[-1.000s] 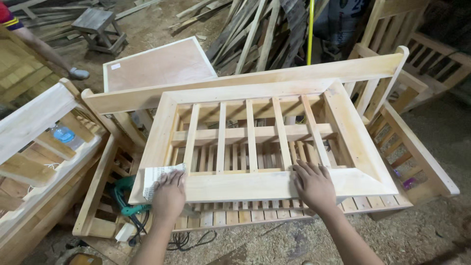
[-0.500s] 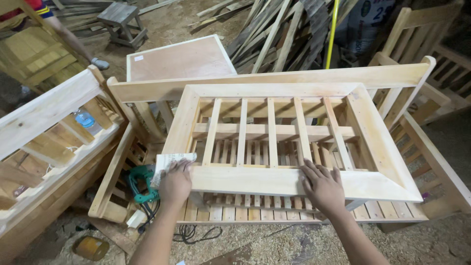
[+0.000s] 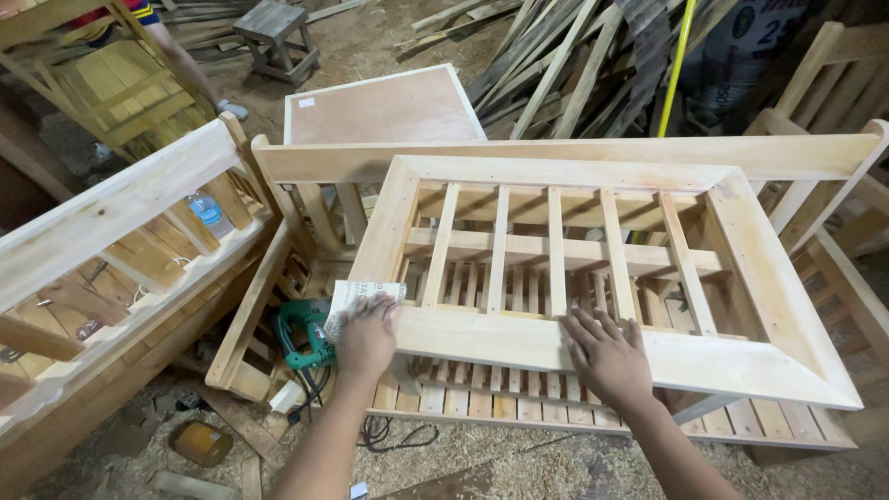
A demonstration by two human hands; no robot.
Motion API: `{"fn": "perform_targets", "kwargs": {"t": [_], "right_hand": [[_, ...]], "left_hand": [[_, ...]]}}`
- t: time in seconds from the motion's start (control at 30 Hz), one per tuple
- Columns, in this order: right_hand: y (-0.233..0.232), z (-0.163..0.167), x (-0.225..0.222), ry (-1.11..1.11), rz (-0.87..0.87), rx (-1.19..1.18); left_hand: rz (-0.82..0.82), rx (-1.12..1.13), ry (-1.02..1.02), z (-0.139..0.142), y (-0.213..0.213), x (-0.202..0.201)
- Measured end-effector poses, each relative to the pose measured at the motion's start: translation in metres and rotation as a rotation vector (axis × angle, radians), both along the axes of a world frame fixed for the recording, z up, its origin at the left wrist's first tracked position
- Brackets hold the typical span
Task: The person wipes down the slatted frame of a wooden bench with a cloth, moving it back and forth across the rails and slats and steadying the frame with the other hand. They work over different sections of the frame, including the top rail and inner slats, while the bench rests on a work surface in the workshop.
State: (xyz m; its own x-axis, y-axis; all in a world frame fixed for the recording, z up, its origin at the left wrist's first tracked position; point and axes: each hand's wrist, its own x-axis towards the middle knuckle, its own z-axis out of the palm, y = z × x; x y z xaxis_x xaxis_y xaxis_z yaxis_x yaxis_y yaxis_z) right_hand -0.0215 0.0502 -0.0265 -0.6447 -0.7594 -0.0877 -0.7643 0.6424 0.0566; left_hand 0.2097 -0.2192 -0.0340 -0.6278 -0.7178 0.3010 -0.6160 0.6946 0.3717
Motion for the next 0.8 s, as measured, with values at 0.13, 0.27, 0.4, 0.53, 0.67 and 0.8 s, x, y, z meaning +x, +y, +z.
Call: {"fn": "perform_targets", "kwargs": {"t": [0.13, 0.27, 0.4, 0.53, 0.67, 0.8], "right_hand": [[-0.003, 0.001, 0.001, 0.053, -0.006, 0.044], [0.001, 0.001, -0.002, 0.046, 0.017, -0.105], [0.01, 0.0, -0.002, 0.058, 0.04, -0.219], [0.011, -0.003, -0.002, 0.005, -0.001, -0.375], [0.012, -0.004, -0.008, -0.212, -0.047, -0.649], [0.016, -0.004, -0.011, -0.548, -0.206, -0.926]], "left_hand": [[0.052, 0.216, 0.039, -0.007, 0.044, -0.034], [-0.266, -0.134, -0.036, 0.003, 0.075, -0.056], [-0.033, 0.248, -0.127, 0.024, 0.014, -0.008], [-0.123, 0.045, -0.052, 0.014, -0.026, 0.018], [-0.236, 0.228, -0.095, -0.015, 0.05, -0.042], [-0.586, 0.095, -0.182, -0.011, 0.157, -0.12]]}}
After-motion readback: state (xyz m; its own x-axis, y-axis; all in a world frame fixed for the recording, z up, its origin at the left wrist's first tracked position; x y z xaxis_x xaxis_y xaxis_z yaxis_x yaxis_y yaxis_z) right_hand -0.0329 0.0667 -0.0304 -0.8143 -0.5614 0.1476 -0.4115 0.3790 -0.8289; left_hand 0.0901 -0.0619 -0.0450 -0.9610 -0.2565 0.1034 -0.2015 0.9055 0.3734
